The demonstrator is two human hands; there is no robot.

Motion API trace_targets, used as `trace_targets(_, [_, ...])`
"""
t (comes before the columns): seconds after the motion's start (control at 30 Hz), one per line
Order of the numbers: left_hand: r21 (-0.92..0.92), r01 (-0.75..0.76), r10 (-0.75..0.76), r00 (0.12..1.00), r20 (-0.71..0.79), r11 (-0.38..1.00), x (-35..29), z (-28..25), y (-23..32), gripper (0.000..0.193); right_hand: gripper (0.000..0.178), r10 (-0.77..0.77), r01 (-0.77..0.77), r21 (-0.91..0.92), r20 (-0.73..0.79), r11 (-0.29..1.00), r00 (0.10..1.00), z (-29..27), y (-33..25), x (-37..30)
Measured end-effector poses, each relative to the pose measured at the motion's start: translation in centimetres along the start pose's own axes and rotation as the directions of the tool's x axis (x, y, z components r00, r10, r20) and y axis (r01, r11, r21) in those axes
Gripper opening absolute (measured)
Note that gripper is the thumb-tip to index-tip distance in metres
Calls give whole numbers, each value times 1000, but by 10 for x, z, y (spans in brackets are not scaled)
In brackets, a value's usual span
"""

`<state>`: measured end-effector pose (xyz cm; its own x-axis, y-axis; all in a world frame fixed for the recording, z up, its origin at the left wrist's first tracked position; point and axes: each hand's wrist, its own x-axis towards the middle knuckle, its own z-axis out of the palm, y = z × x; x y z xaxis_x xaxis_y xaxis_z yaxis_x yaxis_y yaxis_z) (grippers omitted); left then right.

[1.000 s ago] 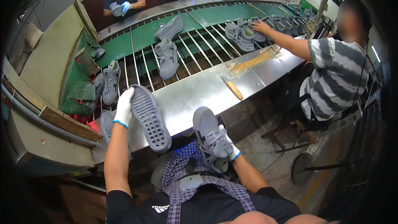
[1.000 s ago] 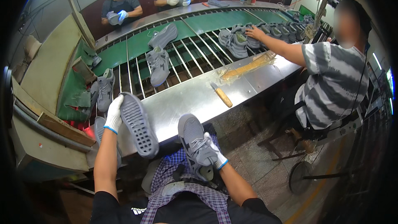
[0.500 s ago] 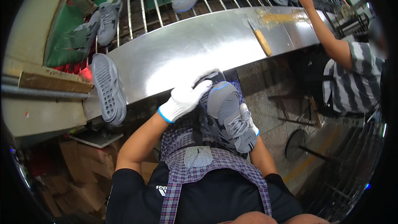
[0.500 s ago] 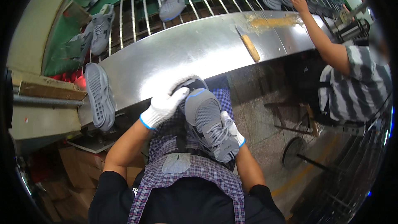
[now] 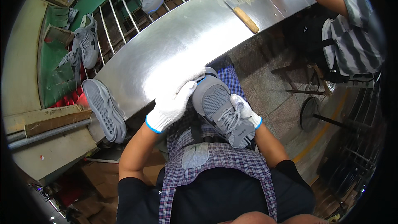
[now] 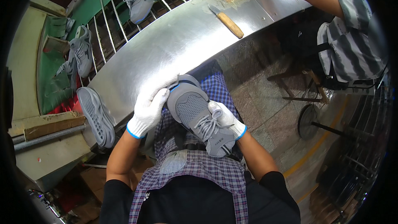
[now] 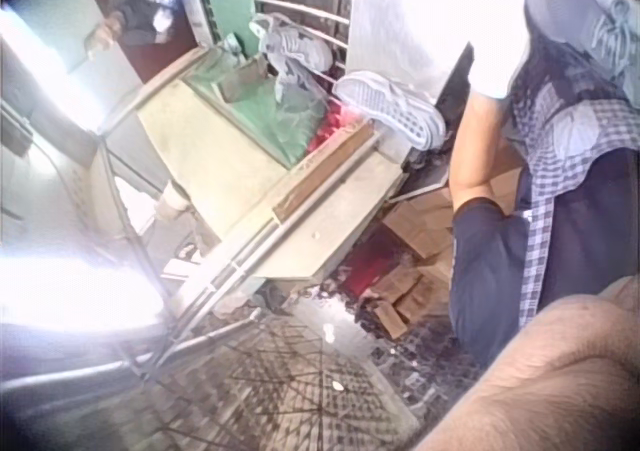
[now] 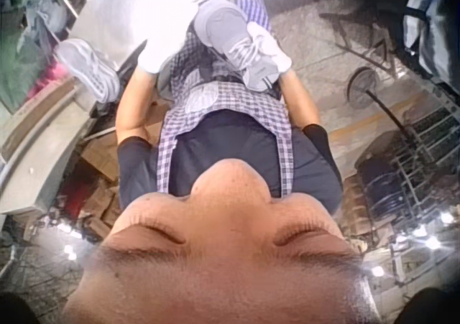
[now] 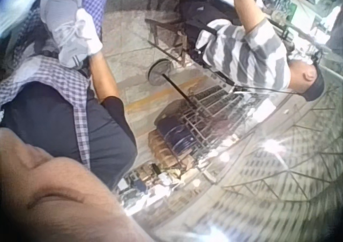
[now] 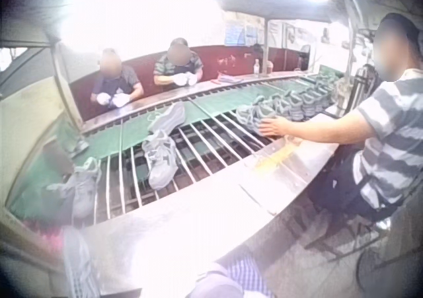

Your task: The person picks up shoes from a conveyor belt, wipes the soles and sides with a cloth, uses a small wooden tool to apply a substance or scrape parts of the shoe, and places the shoes back onto the belt.

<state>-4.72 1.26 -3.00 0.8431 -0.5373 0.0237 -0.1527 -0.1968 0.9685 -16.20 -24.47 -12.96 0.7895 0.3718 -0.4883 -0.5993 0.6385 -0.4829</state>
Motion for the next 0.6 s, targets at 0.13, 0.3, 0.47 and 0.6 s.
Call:
trace_targets(0.13, [58,-33,32,999,21,998,0,-1,-3,38,43,-29,30,-20,59,999,998,-7,-1,-1])
trace_targets(0.3, [107,-60,63,998,-23,992,-2,0,5,35,57,-64,76,-99,119,992,991,-1,-4,2])
trace_targets(0.47, [181,-200,220,971,-96,963,-1,5,7,31,61,-75,89,-138,102,986,992,-2,2,8])
trace_targets(0.6, [266,-324,338,941,-8,908,18,13,-2,31,45,-223,222,-130,7,966,975,-19,10,-1])
